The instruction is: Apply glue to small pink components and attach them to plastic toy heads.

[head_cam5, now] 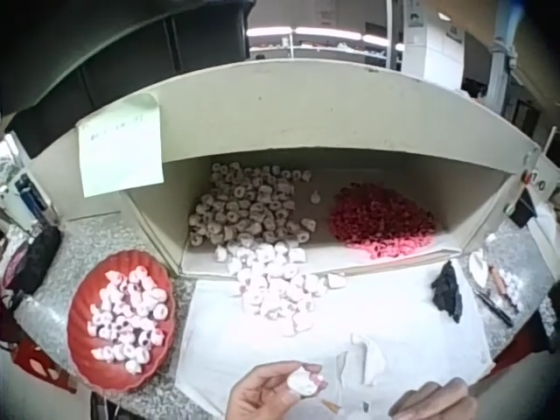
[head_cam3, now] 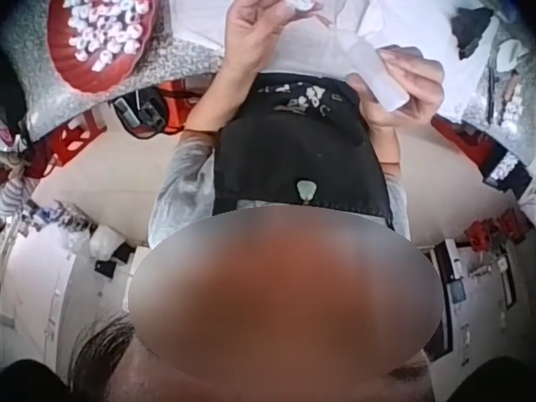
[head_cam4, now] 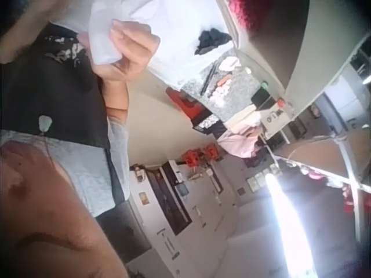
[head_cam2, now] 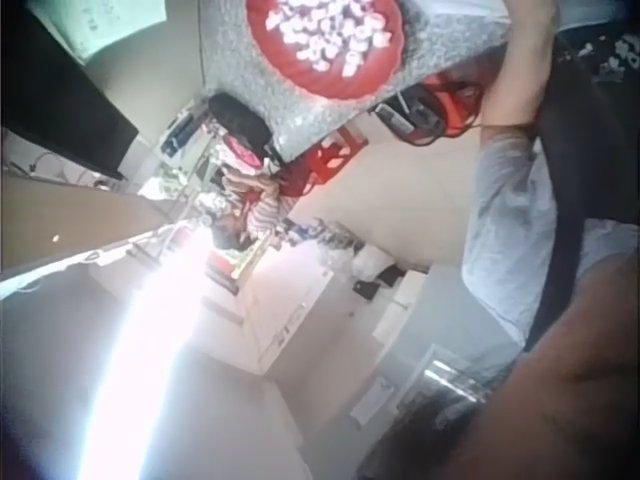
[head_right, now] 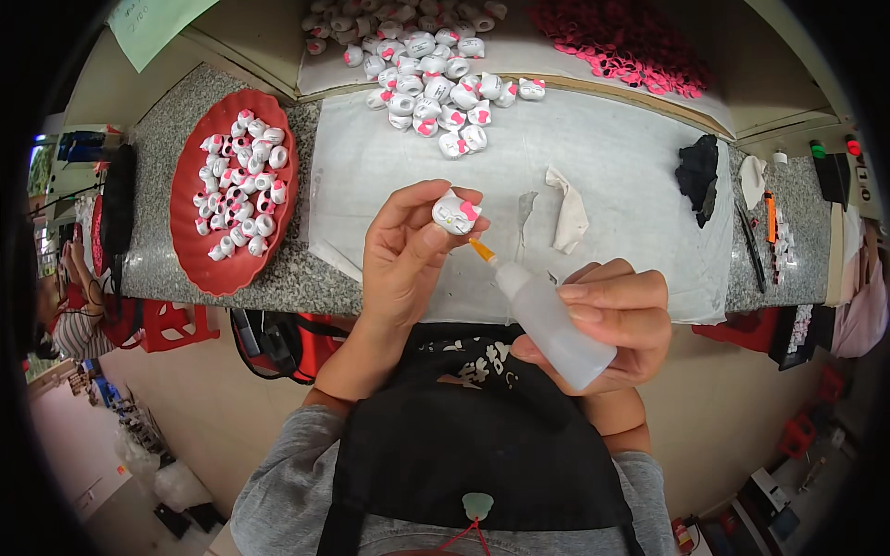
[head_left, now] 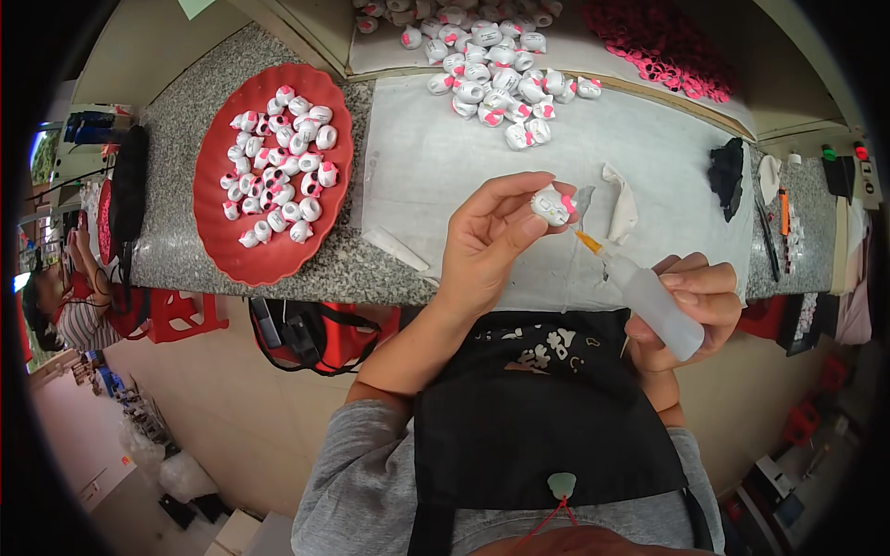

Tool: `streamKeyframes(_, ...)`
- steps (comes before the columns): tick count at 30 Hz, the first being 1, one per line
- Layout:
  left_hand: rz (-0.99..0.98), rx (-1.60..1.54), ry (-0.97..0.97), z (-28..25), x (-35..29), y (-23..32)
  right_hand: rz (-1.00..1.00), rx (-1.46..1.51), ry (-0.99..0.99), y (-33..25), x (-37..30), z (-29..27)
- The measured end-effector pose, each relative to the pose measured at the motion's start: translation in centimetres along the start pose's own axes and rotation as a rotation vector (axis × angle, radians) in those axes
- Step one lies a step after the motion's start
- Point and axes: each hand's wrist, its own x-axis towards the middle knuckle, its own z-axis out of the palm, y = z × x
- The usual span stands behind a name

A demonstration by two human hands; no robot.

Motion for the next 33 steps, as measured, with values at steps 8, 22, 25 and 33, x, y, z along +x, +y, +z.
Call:
streamKeyframes(8, 0.021, -0.029, -0.018, 0.24, 0.04, -0.26, -0.039, -0.056, -0.001, -0.12, -0.02, 0.42)
streamKeyframes(22, -0.001, -0.034, 0.006, 0.34, -0.04, -0.55, -0.056, -0.071, -0.056, -0.27, -0.11, 0.04)
streamKeyframes(25, -0.005, -0.038, 0.007, 0.24, -0.14, -0.63, -0.067, -0.082, -0.005, -0.13, -0.39, 0.20)
streamKeyframes(33, -0.004, 0.049, -0.020, 0.09, -0.24, -0.95, -0.093, -0.095, -0.018, -0.07, -0.31, 0.20)
